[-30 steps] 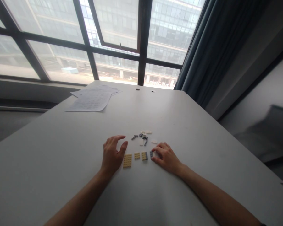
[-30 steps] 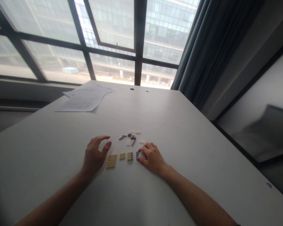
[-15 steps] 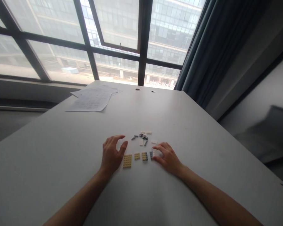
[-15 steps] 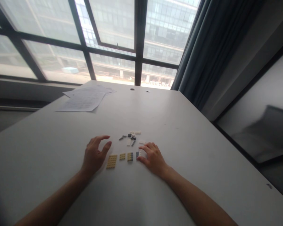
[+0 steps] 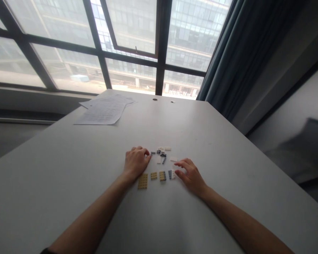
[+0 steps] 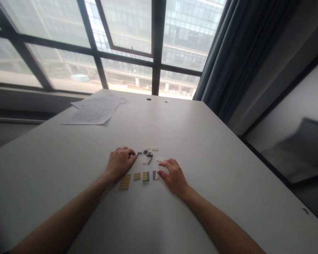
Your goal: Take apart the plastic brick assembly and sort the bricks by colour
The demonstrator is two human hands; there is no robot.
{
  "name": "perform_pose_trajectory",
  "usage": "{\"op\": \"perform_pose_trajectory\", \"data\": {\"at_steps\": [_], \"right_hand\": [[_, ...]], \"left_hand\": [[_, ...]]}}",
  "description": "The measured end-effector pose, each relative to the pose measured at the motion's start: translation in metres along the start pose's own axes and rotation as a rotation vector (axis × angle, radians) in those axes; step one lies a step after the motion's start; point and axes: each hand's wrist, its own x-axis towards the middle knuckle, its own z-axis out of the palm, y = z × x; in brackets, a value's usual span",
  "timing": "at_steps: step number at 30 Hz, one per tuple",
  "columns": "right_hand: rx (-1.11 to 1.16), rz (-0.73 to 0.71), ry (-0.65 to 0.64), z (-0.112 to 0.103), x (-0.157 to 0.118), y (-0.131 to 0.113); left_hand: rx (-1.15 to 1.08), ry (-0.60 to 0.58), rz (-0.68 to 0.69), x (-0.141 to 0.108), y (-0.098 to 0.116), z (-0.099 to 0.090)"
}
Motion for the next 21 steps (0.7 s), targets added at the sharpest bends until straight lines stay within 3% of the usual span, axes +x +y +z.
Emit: {"op": "perform_pose_trajectory", "data": {"at_steps": [8, 12, 16, 21], "right_hand": [[0.0, -0.014, 0.001, 0.001, 0.0, 0.0], [0.006, -0.02, 0.015, 0.001, 0.0, -0.001], [0.006, -0.017, 0.031, 0.0, 0.0, -0.002], [0.011, -0.007, 0.033, 0.001, 0.001, -0.002]], "left_hand": [[-0.012, -0.023, 0.107, 0.001, -0.003, 0.0], [0.002, 0.028, 0.193, -0.001, 0.013, 0.003], [0.069, -0.056, 0.322, 0.0, 0.036, 0.009], [0.107, -0.055, 0.347, 0.003, 0.051, 0.017]]}}
